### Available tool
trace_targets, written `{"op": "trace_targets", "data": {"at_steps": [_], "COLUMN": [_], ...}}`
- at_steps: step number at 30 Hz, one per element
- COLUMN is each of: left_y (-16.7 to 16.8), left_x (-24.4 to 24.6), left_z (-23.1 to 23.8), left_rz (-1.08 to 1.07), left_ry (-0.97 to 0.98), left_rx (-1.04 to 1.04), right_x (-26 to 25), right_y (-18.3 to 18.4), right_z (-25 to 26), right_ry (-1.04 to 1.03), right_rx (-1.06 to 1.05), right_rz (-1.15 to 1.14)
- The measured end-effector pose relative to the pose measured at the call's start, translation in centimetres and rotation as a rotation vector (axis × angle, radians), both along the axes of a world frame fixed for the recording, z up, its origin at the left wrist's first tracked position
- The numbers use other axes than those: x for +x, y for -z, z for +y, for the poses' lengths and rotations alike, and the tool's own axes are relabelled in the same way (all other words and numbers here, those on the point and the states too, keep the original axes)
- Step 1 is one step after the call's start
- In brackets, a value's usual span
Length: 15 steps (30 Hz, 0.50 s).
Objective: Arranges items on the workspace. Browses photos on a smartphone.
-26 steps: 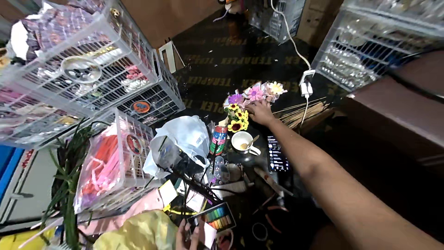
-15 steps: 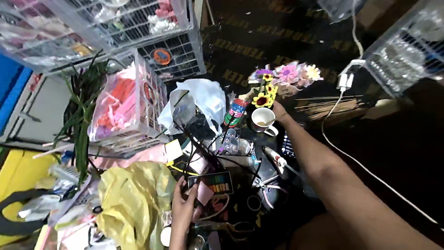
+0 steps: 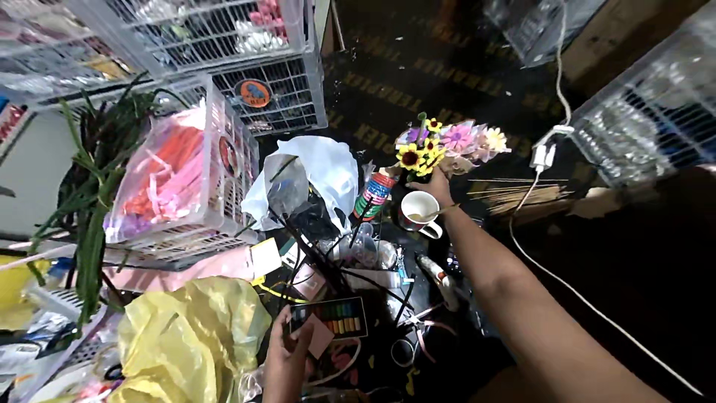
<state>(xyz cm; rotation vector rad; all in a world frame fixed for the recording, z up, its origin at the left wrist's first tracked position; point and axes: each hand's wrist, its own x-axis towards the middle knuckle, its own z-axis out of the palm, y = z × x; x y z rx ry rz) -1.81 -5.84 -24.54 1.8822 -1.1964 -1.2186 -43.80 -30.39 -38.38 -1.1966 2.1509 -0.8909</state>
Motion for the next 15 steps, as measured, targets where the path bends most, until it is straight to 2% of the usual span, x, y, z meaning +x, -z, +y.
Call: {"op": "trace_targets", "data": {"at_steps": [3, 6, 9, 12, 15], "left_y": [-0.3, -0.9, -0.9, -0.7, 0.1], "left_x": [-0.2, -0.8, -1.1, -1.0, -0.6], "left_z": [-0.1, 0.1, 0.9, 2.2, 3.4], "left_rz": [0.026, 0.020, -0.036, -0.074, -0.136], "left_ry": [0.025, 0.079, 0.136, 0.200, 0.273], "left_rx": [-0.034, -0.047, -0.092, -0.132, -0.183], "right_x": [-0.9, -1.3, -0.6, 1.6, 5.3], "right_y": [-1.4, -3.5, -5.7, -8.5, -12.6], "right_z": [2.6, 6.2, 10.0, 14.5, 19.5], "right_ry": [-0.027, 0.097, 0.263, 0.429, 0.405], "right_rx": [0.095, 0.132, 0.061, -0.103, -0.212], "right_rz": [-0.057, -0.100, -0.185, -0.347, -0.484]}}
